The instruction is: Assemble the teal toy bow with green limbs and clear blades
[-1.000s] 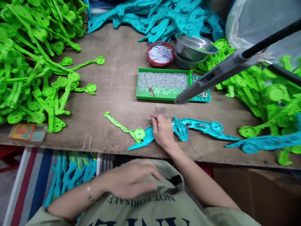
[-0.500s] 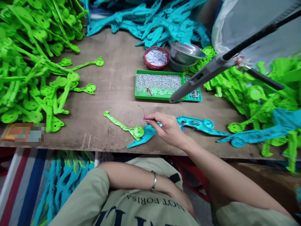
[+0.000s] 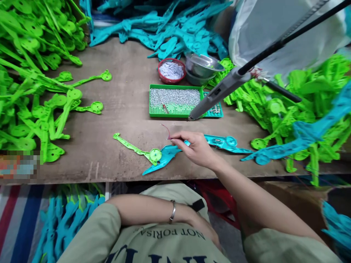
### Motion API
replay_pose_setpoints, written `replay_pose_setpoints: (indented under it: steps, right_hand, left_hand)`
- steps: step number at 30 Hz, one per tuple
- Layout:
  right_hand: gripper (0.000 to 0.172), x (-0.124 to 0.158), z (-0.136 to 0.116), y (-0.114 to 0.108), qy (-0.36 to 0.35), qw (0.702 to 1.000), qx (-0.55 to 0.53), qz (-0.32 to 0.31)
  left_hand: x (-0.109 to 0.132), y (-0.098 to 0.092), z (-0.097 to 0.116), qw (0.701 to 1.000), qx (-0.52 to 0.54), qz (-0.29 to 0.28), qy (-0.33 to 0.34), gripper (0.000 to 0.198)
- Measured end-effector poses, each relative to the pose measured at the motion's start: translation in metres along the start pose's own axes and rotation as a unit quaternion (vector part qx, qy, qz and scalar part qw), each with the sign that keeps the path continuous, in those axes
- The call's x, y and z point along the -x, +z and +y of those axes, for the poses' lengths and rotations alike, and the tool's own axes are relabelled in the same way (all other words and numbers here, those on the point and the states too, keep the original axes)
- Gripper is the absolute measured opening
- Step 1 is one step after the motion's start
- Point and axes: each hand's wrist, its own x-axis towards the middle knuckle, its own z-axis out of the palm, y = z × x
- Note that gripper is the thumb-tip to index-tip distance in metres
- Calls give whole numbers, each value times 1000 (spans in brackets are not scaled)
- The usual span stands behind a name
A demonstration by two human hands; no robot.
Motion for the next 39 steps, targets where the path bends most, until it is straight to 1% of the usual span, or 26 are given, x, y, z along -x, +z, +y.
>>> replay_pose_setpoints:
  steps: [1, 3, 4, 8, 10, 12, 13, 15, 17, 19, 20, 22, 23, 24, 25, 26, 27, 28, 29, 30, 31, 33, 35, 39]
  right_hand:
    - [19, 0, 0, 0, -2, 1000, -1, -2]
    - [20, 1, 2, 1, -3, 1000, -2, -3]
    - [20, 2, 2, 2, -1, 1000, -2, -1]
    - [19, 4, 7, 5, 12, 1000, 6, 12]
    - [19, 5, 8, 7, 11, 1000, 10, 18]
    - [20, 6, 8, 9, 8, 1000, 13, 18]
    - [20, 6, 8, 10, 8, 1000, 15, 16]
    - [20, 7, 9, 12, 9, 999, 26, 20]
    - [20, 7, 11, 15, 9, 999, 44, 29]
    - [20, 7, 14, 18, -3, 997, 57, 42]
    - [19, 6, 16, 19, -10, 997, 61, 48]
    - [20, 5, 18, 22, -32, 996, 63, 60]
    - [20, 3, 18, 24, -47, 995, 61, 65]
    - [21, 2, 18, 26, -65, 994, 57, 70]
    - [21, 0, 17, 28, -86, 992, 51, 74]
    - [22, -1, 15, 31, -107, 990, 46, 75]
    - [22, -2, 12, 35, -129, 988, 43, 72]
    - [23, -3, 10, 39, -149, 986, 43, 65]
    - [23, -3, 6, 44, -168, 983, 48, 56]
    - [23, -2, 3, 49, -187, 980, 57, 45]
    - [23, -1, 0, 54, -206, 976, 69, 36]
    - [24, 3, -4, 62, -233, 968, 91, 31]
    - [25, 8, -5, 68, -243, 964, 101, 35]
    - [27, 13, -2, 71, -224, 970, 96, 9]
  left_hand:
    - [0, -1, 0, 999, 6, -37, 9, 37]
    - [0, -5, 0, 985, 20, -169, 13, 39]
    - [0, -7, 1, 981, 18, -193, 7, 39]
    - [-4, -13, 2, 974, 14, -227, 7, 33]
    - [-4, -13, 4, 970, -5, -244, 8, 35]
    - [-1, -16, 7, 972, -50, -229, 2, 37]
    - [3, -20, 10, 976, -80, -202, 2, 36]
    - [17, -30, 20, 983, -135, -124, 9, 26]
    - [41, -46, 35, 985, -166, -41, 22, 16]
    - [77, -62, 53, 987, -157, -2, 32, 20]
    - [97, -69, 63, 989, -136, 33, 36, 21]
    - [141, -80, 79, 989, -73, 127, 33, 23]
    - [161, -83, 84, 981, -26, 190, 23, 23]
    - [180, -85, 87, 962, 30, 271, 0, 24]
    - [195, -86, 87, 925, 79, 371, -19, 26]
    - [207, -86, 85, 878, 100, 466, -33, 28]
    - [216, -86, 80, 829, 108, 547, -43, 30]
    - [222, -85, 75, 786, 113, 606, -45, 34]
    - [226, -84, 69, 755, 117, 643, -44, 38]
    - [228, -83, 63, 737, 126, 663, -40, 43]
    - [229, -82, 59, 730, 140, 668, -38, 47]
    - [228, -79, 53, 729, 168, 662, -41, 49]
    - [226, -77, 52, 732, 184, 655, -50, 48]
    - [221, -76, 51, 723, 196, 660, -59, 45]
